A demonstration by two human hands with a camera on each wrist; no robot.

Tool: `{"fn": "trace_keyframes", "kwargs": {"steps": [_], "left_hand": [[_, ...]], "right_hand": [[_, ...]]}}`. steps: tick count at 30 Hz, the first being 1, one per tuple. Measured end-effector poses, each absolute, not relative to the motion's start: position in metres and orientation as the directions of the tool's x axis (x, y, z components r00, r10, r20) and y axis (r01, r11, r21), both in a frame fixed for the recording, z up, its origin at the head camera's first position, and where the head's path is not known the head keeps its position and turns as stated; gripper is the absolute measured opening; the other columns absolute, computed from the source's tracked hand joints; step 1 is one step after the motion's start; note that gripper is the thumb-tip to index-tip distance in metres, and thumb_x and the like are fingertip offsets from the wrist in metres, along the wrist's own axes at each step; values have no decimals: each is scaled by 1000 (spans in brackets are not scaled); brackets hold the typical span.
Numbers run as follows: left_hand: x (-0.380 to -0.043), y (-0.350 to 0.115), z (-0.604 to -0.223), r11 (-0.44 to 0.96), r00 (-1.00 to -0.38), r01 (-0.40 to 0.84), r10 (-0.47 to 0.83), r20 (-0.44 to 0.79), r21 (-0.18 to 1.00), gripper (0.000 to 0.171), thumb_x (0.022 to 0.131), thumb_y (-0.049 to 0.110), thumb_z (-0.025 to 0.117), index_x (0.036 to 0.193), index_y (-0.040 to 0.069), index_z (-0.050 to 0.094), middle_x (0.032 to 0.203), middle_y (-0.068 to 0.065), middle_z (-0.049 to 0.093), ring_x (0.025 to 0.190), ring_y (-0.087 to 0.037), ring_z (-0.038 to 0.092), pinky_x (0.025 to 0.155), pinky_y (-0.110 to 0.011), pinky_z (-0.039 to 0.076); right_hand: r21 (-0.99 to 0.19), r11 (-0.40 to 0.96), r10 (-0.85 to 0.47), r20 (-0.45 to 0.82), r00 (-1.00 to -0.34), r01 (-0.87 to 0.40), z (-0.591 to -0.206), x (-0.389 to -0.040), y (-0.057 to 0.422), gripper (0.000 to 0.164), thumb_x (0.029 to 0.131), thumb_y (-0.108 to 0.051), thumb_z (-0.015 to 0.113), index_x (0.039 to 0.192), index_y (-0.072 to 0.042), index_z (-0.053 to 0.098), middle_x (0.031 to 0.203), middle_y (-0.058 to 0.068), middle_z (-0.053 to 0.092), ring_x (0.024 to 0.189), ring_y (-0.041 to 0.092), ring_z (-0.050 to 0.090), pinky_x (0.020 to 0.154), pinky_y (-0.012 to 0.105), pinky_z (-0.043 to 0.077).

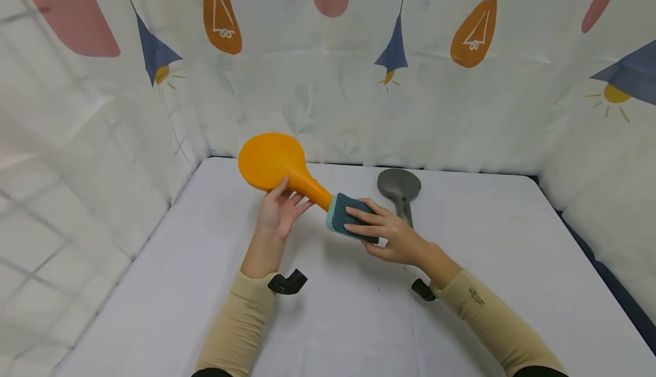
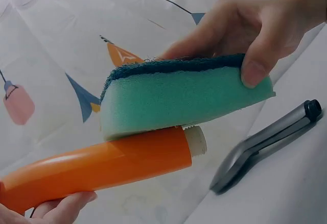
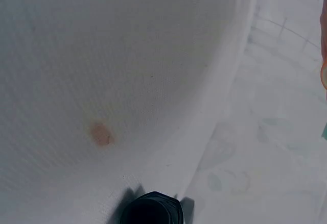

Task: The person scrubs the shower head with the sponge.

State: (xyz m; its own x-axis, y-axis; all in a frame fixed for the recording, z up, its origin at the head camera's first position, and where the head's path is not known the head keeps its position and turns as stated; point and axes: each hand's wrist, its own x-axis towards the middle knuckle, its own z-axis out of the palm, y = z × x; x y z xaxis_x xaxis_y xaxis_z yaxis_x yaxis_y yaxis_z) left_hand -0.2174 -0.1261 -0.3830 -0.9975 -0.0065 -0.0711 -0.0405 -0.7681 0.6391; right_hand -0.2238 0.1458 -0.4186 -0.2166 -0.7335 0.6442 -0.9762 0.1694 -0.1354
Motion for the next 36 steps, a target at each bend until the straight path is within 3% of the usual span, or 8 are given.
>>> {"fn": "trace_keyframes", "kwargs": {"steps": [5, 9, 14, 17, 21, 27, 30, 36], "left_hand": [[-217, -125, -383, -763, -998, -50, 16, -59, 644, 40, 111, 22, 46, 149, 17, 35, 137, -10, 48, 122, -34, 56, 100, -60, 46], [-216, -116, -386, -736, -997, -78, 65, -44, 672, 34, 112, 19, 44, 145, 16, 39, 132, -9, 51, 112, -30, 60, 88, -50, 57], [-216, -102, -391, -693, -991, -118, 128, -39, 712, 32, 112, 17, 43, 143, 11, 43, 123, -7, 57, 101, -25, 66, 81, -45, 59], [-216, -98, -392, -674, -990, -122, 130, -45, 729, 35, 112, 18, 44, 146, 10, 41, 124, -7, 57, 99, -23, 67, 82, -44, 59], [-217, -99, -392, -654, -992, -119, 108, -63, 747, 40, 111, 20, 47, 149, 10, 38, 129, -8, 52, 102, -23, 64, 84, -43, 59], [-219, -107, -393, -611, -995, -98, 59, -78, 786, 39, 108, 11, 53, 145, 13, 41, 132, -8, 51, 113, -26, 61, 100, -57, 49], [-222, -109, -393, -585, -995, -101, 54, -85, 805, 42, 104, 2, 58, 141, 15, 44, 131, -7, 51, 112, -26, 61, 104, -60, 44], [-229, -117, -387, -553, -992, -125, 64, -108, 824, 39, 104, 1, 58, 138, 15, 44, 128, -7, 52, 108, -23, 64, 97, -50, 53]], "right_hand": [[-203, 170, -705, 659, -263, -964, -420, -225, 145, 66, 78, 5, 80, 140, -11, 64, 151, 14, 51, 140, 50, 41, 103, 58, 45], [-321, 160, -660, 668, -343, -933, -415, -229, 138, 62, 82, 8, 76, 141, -7, 62, 153, 16, 48, 141, 50, 39, 110, 58, 39], [-422, 178, -601, 669, -438, -889, -411, -233, 131, 58, 87, 10, 72, 142, -1, 59, 154, 22, 45, 143, 51, 35, 114, 62, 31], [-391, 196, -605, 673, -425, -899, -409, -232, 132, 58, 86, 8, 74, 142, -4, 60, 152, 22, 47, 142, 51, 36, 112, 62, 33], [-322, 180, -654, 666, -358, -929, -410, -229, 139, 60, 83, 6, 77, 141, -7, 63, 152, 18, 49, 142, 48, 39, 111, 59, 37], [-281, 140, -708, 642, -295, -949, -416, -223, 151, 65, 82, 6, 77, 142, -10, 62, 149, 19, 52, 141, 48, 40, 113, 57, 35], [-289, 137, -706, 643, -298, -948, -418, -223, 155, 64, 81, 7, 77, 142, -9, 62, 148, 21, 52, 139, 49, 42, 115, 55, 32], [-286, 192, -681, 650, -337, -939, -416, -225, 163, 61, 81, 7, 77, 140, -6, 63, 146, 24, 53, 139, 48, 43, 115, 52, 32]]}}
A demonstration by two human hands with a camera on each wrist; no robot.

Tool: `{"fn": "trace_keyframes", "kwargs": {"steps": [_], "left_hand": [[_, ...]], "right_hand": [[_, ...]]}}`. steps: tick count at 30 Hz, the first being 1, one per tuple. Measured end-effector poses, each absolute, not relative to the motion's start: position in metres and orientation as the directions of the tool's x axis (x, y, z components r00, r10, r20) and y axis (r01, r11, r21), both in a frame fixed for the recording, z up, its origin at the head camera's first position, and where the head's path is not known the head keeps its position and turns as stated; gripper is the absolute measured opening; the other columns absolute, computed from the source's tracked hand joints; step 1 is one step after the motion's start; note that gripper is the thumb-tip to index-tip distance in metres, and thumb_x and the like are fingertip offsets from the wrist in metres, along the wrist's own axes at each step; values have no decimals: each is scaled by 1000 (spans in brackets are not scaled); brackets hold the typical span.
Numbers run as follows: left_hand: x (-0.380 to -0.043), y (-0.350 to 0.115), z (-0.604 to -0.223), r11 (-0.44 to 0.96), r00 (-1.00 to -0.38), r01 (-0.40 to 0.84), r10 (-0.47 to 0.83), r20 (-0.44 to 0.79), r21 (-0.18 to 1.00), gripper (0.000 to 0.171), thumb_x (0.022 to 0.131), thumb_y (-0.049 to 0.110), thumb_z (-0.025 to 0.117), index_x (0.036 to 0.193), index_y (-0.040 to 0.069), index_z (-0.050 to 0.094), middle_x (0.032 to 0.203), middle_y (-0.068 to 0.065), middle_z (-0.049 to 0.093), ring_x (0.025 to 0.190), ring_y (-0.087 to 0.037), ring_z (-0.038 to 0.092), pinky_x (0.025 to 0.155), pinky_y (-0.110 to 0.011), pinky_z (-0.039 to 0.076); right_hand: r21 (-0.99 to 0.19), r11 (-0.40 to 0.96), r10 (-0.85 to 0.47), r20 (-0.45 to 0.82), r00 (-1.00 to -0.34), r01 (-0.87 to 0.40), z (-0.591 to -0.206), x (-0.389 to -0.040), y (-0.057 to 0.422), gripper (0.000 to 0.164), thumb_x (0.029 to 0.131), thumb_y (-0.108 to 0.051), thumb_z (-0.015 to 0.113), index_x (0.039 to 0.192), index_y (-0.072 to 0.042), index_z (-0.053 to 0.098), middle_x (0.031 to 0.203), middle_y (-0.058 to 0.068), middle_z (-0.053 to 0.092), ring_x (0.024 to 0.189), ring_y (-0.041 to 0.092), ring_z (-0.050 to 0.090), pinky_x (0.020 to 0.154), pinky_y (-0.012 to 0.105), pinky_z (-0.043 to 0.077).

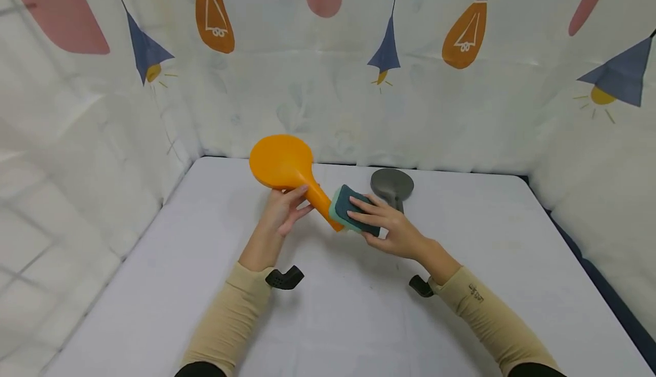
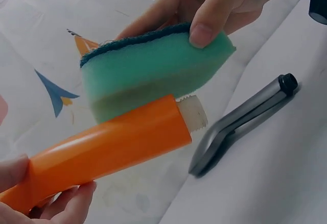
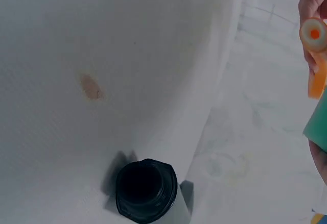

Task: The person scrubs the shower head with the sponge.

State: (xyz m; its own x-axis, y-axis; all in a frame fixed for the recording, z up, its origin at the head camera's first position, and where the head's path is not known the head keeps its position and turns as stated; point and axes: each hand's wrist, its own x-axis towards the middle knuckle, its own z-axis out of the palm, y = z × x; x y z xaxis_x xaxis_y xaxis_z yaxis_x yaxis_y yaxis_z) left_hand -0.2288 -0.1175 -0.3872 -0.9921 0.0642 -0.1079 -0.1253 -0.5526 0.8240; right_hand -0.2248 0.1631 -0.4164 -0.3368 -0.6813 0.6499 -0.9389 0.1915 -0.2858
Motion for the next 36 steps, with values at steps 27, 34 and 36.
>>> {"fn": "trace_keyframes", "kwargs": {"steps": [27, 34, 36], "left_hand": [[-250, -212, -390, -530, -952, -305, 160, -259, 791, 57, 109, 13, 47, 160, 17, 22, 138, 1, 43, 124, -23, 49, 94, -30, 48], [-249, -231, -395, -536, -945, -320, 124, -303, 781, 63, 110, 12, 44, 163, 19, 12, 137, 1, 42, 124, -20, 50, 99, -30, 45], [-249, -235, -397, -515, -942, -327, 116, -314, 793, 65, 111, 14, 43, 165, 18, 8, 137, 1, 41, 124, -19, 48, 98, -29, 45]], "right_hand": [[-263, 548, -503, 655, -564, -794, -416, -238, 229, 54, 81, 5, 81, 133, 0, 67, 142, 22, 57, 135, 56, 42, 98, 69, 44], [-239, 603, -480, 654, -585, -761, -420, -244, 245, 53, 81, 6, 81, 132, 2, 66, 142, 24, 57, 132, 52, 46, 91, 67, 49], [-233, 613, -476, 654, -588, -755, -421, -244, 248, 53, 82, 7, 80, 133, 2, 66, 142, 24, 56, 131, 51, 47, 91, 67, 49]]}}
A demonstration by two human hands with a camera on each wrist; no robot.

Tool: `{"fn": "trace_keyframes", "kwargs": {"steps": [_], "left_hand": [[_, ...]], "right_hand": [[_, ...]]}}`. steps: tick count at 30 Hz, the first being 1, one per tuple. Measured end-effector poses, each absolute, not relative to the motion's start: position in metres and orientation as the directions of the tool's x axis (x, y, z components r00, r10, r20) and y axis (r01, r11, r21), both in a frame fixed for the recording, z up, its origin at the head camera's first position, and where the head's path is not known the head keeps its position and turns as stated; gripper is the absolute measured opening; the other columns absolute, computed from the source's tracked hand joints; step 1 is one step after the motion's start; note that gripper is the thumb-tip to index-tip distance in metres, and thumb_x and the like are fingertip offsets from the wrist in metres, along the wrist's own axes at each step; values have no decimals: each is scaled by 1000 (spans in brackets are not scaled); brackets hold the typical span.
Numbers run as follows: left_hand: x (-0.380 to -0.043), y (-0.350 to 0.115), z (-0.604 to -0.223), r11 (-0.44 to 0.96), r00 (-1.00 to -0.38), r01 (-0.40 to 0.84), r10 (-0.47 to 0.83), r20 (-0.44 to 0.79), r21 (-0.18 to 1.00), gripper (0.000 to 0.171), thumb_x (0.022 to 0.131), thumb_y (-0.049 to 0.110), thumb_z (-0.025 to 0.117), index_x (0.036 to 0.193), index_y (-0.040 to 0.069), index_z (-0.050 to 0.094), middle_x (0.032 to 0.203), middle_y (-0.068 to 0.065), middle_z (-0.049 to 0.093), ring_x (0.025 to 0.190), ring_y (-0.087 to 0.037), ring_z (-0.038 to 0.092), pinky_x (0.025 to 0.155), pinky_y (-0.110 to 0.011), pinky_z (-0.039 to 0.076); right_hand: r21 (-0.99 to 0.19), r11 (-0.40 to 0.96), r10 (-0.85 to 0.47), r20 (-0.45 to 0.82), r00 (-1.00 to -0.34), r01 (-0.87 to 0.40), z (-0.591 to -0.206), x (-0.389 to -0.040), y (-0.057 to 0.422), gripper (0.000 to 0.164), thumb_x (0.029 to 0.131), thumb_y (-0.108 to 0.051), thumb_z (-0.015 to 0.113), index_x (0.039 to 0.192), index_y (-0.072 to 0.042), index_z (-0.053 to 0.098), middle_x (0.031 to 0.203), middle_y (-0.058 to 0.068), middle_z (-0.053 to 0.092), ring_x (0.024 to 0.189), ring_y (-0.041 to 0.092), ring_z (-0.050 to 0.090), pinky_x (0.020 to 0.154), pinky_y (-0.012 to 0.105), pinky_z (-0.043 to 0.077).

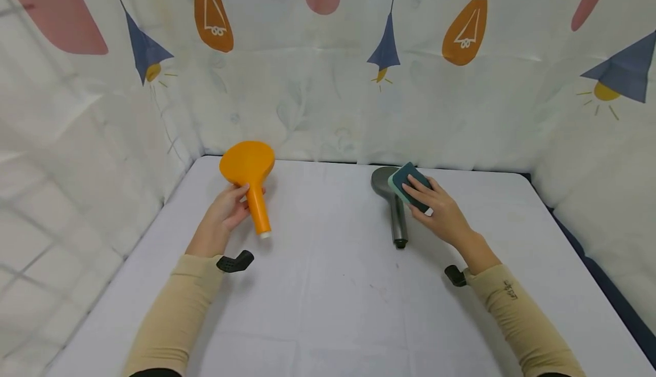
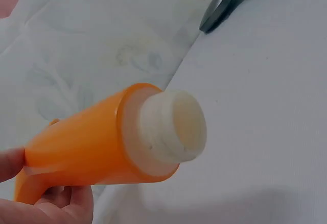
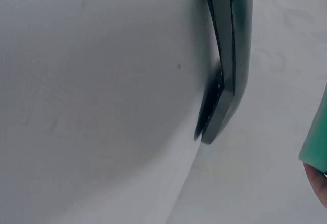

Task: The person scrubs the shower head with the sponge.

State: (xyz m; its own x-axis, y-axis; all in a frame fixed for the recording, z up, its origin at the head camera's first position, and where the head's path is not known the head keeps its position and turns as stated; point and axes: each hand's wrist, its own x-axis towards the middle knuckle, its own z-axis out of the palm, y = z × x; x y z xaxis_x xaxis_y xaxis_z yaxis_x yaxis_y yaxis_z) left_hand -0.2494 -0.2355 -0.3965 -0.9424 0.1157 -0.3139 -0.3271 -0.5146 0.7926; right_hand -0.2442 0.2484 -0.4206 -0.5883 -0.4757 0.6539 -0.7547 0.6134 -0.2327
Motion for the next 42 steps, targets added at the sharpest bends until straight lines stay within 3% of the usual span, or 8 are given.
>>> {"fn": "trace_keyframes", "kwargs": {"steps": [4, 14, 18, 20, 24, 27, 33, 42], "left_hand": [[-252, -247, -400, -485, -936, -347, 127, -328, 803, 66, 111, 15, 40, 166, 18, 2, 137, 0, 40, 124, -19, 48, 92, -27, 48], [-257, -275, -406, -436, -904, -427, 194, -380, 792, 69, 112, 13, 38, 165, 17, -7, 131, -2, 40, 101, -17, 63, 83, -29, 53], [-259, -280, -409, -420, -893, -450, 205, -401, 788, 69, 112, 11, 36, 164, 17, -9, 147, -7, 32, 103, -18, 63, 89, -32, 51], [-261, -282, -410, -413, -884, -467, 206, -419, 782, 69, 112, 10, 35, 164, 17, -10, 158, -10, 22, 106, -18, 62, 99, -34, 48], [-264, -287, -411, -411, -863, -504, 203, -463, 760, 69, 112, 10, 32, 164, 21, -13, 168, -7, 4, 112, -19, 60, 119, -37, 28], [-266, -292, -413, -411, -849, -525, 194, -491, 745, 69, 112, 10, 31, 164, 23, -13, 169, -6, 2, 116, -21, 58, 121, -39, 19], [-268, -297, -415, -427, -829, -551, 183, -528, 717, 69, 112, 9, 31, 164, 25, -12, 171, -5, -2, 125, -25, 52, 120, -38, 20], [-272, -299, -421, -375, -826, -561, 196, -529, 738, 70, 112, 10, 32, 163, 23, -14, 170, -9, -2, 103, -23, 64, 119, -38, 29]], "right_hand": [[-232, 634, -460, 654, -601, -738, -420, -244, 252, 54, 81, 7, 80, 133, 2, 66, 143, 23, 55, 130, 49, 48, 90, 67, 50], [-253, 669, -440, 622, -647, -698, -422, -241, 260, 54, 83, 6, 79, 135, 2, 64, 145, 22, 55, 129, 48, 48, 83, 62, 54], [-258, 688, -436, 601, -670, -678, -421, -241, 262, 54, 85, 4, 78, 137, 1, 63, 145, 23, 54, 130, 47, 48, 82, 61, 55], [-267, 691, -435, 589, -681, -672, -420, -241, 262, 54, 86, 4, 78, 137, 1, 63, 145, 24, 53, 130, 49, 47, 83, 62, 54], [-282, 698, -433, 566, -701, -658, -421, -239, 263, 54, 86, 3, 77, 138, 0, 62, 146, 23, 53, 131, 50, 46, 81, 62, 55], [-286, 708, -429, 553, -715, -646, -421, -238, 263, 54, 86, 3, 77, 138, 0, 62, 147, 23, 52, 131, 52, 45, 85, 64, 53], [-300, 732, -409, 524, -747, -612, -419, -235, 265, 53, 87, 2, 76, 139, -1, 62, 148, 22, 51, 132, 55, 44, 91, 68, 48], [-293, 743, -400, 526, -750, -602, -420, -232, 271, 52, 88, 1, 76, 138, 0, 62, 148, 23, 51, 130, 52, 46, 91, 69, 47]]}}
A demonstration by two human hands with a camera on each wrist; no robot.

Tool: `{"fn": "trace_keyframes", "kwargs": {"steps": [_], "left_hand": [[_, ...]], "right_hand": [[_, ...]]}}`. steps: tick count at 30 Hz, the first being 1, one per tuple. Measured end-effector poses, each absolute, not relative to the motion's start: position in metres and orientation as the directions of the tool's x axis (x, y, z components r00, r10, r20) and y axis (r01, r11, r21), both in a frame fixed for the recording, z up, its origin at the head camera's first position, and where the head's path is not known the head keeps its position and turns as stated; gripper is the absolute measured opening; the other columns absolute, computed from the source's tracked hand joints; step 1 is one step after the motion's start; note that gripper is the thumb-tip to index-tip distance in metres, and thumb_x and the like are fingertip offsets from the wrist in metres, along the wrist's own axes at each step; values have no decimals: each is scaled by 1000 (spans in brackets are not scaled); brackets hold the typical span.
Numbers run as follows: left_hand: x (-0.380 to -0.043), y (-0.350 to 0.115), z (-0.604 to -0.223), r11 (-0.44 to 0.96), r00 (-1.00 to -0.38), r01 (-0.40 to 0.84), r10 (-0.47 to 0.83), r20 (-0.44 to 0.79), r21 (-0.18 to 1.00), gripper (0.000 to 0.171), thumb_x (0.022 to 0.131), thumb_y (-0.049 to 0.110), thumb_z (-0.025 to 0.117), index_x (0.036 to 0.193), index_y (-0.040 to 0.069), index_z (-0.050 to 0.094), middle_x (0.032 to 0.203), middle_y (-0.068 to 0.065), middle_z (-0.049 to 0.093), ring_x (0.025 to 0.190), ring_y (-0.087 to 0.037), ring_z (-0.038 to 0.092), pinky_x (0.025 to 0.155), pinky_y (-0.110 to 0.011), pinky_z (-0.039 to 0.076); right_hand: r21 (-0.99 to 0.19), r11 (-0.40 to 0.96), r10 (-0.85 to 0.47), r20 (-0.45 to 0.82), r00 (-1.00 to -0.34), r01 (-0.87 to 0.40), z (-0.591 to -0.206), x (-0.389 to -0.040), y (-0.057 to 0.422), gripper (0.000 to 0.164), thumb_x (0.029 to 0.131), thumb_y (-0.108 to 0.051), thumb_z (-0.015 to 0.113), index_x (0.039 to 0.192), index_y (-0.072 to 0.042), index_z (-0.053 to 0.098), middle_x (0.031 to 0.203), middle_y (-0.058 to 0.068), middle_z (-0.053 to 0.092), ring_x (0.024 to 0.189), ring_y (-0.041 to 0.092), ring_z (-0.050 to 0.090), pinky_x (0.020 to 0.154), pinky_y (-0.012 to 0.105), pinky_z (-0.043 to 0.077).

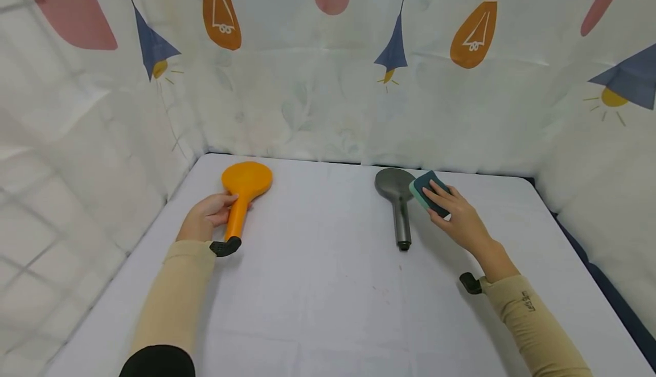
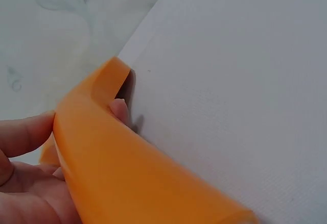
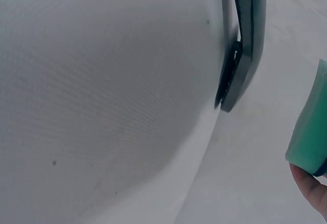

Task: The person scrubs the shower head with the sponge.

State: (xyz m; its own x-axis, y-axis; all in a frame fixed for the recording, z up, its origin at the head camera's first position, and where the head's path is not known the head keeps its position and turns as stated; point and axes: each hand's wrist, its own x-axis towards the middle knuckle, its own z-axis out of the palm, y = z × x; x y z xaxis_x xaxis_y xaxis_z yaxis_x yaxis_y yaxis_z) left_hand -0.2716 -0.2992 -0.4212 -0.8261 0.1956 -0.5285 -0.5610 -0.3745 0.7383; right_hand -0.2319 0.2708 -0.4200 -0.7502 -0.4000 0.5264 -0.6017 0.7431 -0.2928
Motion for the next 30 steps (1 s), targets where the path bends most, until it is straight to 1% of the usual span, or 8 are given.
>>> {"fn": "trace_keyframes", "kwargs": {"steps": [5, 7, 10, 13, 16, 20, 24, 30], "left_hand": [[-273, -302, -425, -281, -823, -567, 147, -549, 775, 71, 112, 15, 37, 163, 12, -12, 166, -16, 13, 107, -22, 63, 118, -40, 30], [-275, -303, -427, -210, -822, -567, 86, -562, 797, 71, 111, 16, 41, 164, 6, -6, 158, -18, 25, 105, -20, 61, 113, -37, 38], [-277, -303, -427, -73, -825, -562, -26, -564, 824, 69, 110, 18, 45, 163, 0, 4, 152, -16, 32, 112, -20, 52, 110, -33, 42], [-278, -303, -426, 42, -830, -553, -120, -545, 832, 69, 110, 20, 46, 163, -1, 6, 160, -19, 27, 132, -28, 42, 115, -34, 36], [-279, -302, -425, 89, -822, -558, -196, -535, 825, 70, 110, 23, 48, 164, 4, 7, 166, -17, 24, 144, -29, 36, 117, -37, 32], [-279, -299, -422, 119, -815, -561, -252, -522, 819, 72, 108, 27, 52, 166, 12, 10, 164, -14, 31, 137, -26, 44, 114, -35, 38], [-277, -296, -421, 195, -838, -532, -261, -479, 824, 73, 108, 25, 51, 165, 9, 8, 162, -19, 31, 131, -29, 45, 112, -37, 40], [-275, -282, -412, 515, -920, -378, -298, -253, 769, 66, 104, 15, 49, 160, -4, 19, 159, -33, 25, 138, -46, 37, 114, -53, 36]], "right_hand": [[-304, 751, -394, 506, -767, -586, -421, -231, 270, 53, 88, 0, 75, 139, -1, 61, 149, 22, 50, 131, 55, 45, 93, 71, 45], [-307, 751, -391, 505, -769, -584, -420, -231, 269, 54, 88, 1, 76, 140, -1, 61, 149, 22, 49, 131, 55, 45, 93, 71, 45], [-307, 750, -390, 510, -767, -586, -419, -231, 270, 55, 87, 2, 76, 140, 0, 61, 149, 23, 50, 130, 54, 45, 92, 70, 46], [-309, 749, -388, 512, -766, -586, -419, -231, 270, 54, 87, 2, 76, 139, 0, 61, 149, 23, 50, 130, 53, 46, 91, 69, 47], [-308, 760, -380, 503, -776, -572, -419, -231, 271, 53, 88, 0, 77, 138, 0, 62, 149, 23, 50, 130, 54, 46, 92, 70, 46], [-309, 777, -364, 492, -791, -549, -419, -231, 273, 52, 89, -2, 77, 138, 0, 62, 149, 23, 50, 131, 57, 44, 95, 72, 43], [-311, 783, -354, 489, -797, -539, -419, -231, 274, 52, 89, -3, 77, 139, -1, 62, 149, 22, 50, 132, 57, 44, 96, 72, 43], [-297, 795, -355, 480, -802, -529, -416, -231, 277, 53, 89, -5, 79, 139, -2, 62, 149, 23, 50, 133, 58, 43, 97, 71, 42]]}}
